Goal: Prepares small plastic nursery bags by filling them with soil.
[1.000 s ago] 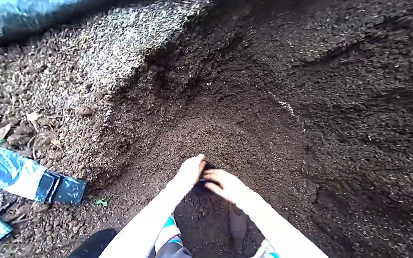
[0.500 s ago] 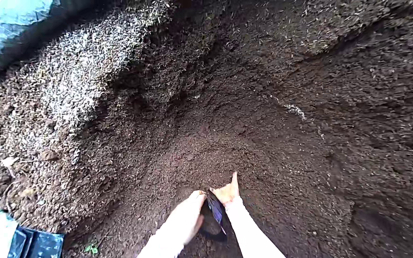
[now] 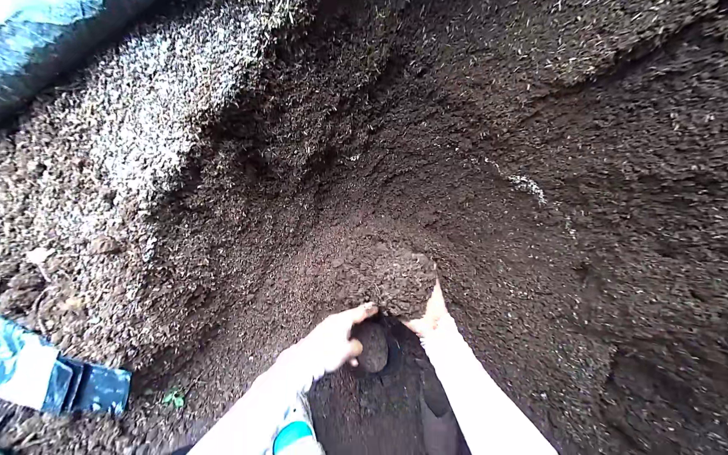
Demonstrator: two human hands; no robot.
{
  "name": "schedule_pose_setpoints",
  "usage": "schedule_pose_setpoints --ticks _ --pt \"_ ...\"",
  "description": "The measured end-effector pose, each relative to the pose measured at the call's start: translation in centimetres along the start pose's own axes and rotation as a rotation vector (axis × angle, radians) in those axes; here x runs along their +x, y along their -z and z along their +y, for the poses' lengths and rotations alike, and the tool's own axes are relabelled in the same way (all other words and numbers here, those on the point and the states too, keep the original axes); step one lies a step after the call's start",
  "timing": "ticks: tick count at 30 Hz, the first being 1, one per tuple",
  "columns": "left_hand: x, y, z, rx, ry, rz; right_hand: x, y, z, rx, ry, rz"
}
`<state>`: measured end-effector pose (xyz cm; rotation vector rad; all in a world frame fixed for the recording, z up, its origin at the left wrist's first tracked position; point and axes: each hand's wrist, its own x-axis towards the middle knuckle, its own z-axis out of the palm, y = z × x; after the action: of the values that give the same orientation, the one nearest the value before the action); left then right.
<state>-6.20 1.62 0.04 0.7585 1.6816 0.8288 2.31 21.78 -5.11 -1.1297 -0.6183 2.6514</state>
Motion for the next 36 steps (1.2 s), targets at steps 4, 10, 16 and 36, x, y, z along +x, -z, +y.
schedule_pose_setpoints --ticks 4,10,16,36 --pt "0.7 -1.0 2.2 0.012 0.039 0.012 -4.5 -1.9 -2.9 -0.188 0.093 0.08" --pt "1.5 -2.4 3.3 0.049 0.092 0.041 -8.8 -0.9 -2.4 -0.146 0.146 -0.065" --pt "1.2 -2.4 3.6 0.156 0.042 0.068 -10.9 -2.4 0.9 -0.001 0.172 -0.022" --pt "0.0 -3.6 1.9 0.292 -0.017 0.036 -10.4 -4.4 3.0 -2.573 -0.191 -0.259"
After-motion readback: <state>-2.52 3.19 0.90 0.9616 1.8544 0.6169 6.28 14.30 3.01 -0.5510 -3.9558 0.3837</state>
